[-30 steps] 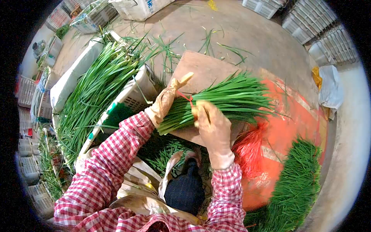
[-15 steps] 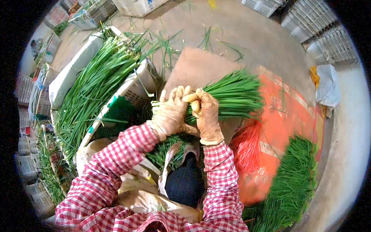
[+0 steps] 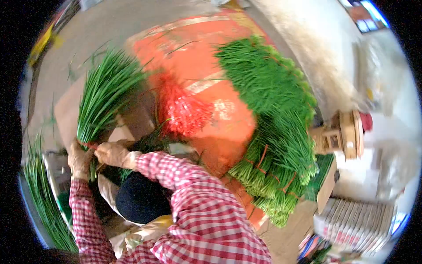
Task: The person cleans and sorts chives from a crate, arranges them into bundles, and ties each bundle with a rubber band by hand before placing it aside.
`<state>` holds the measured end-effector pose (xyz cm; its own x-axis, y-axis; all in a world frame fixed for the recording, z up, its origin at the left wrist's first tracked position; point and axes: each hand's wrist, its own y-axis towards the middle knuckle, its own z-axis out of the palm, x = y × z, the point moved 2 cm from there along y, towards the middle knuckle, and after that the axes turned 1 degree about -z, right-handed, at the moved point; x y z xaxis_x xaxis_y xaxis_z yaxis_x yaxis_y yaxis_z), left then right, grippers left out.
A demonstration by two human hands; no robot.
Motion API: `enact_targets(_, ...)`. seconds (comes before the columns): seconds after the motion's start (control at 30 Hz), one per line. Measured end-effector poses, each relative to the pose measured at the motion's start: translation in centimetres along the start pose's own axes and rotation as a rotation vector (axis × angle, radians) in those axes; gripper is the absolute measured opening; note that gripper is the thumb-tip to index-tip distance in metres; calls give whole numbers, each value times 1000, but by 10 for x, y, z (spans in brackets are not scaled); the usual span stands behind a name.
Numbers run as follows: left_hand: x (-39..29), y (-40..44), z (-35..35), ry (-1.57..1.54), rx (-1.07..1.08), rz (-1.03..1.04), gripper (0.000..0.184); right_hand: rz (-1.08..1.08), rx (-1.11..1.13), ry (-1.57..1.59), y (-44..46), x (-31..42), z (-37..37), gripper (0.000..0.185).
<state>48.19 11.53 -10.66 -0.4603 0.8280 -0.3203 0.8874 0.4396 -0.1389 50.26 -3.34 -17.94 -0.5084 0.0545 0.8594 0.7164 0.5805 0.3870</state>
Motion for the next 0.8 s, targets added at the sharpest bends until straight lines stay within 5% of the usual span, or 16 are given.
enact_targets(0.1, 11, 7, 3, -55, 11, 39, 71, 180, 79, 167, -1, 9, -17, 23)
enact_targets(0.2, 18, 9, -2, -214, 158, 76, 75, 171, -277, -198, -56, 25, -48, 27)
enact_targets(0.27, 33, 27, 10, -154, 233, 39, 73, 557, -172, -215, -86, 9, -55, 24)
enact_targets(0.3, 62, 51, 30, -233, 226, 111, 73, 585, -198, -221, -96, 9, -55, 22)
enact_targets(0.43, 20, 43, 4, -133, 227, 122, 73, 398, -123, -282, -94, 51, -78, 22)
enact_targets(0.5, -26, 16, -31, 325, -25, 226, 67, 252, -186, -340, -86, 91, -102, 23)
enact_targets(0.63, -80, -4, -82, 655, -60, 662, 54, 149, -118, -337, -58, 167, -157, 50)
enact_targets(0.7, -133, -54, -107, 910, 21, 1112, 47, -204, -157, -528, -49, 199, -185, 87)
enact_targets(0.73, -156, -80, -119, 918, 13, 1116, 47, -210, -168, -530, -51, 204, -204, 87)
enact_targets(0.8, -200, -137, -133, 959, -55, 1423, 44, -146, 115, -342, -56, 209, -230, 115)
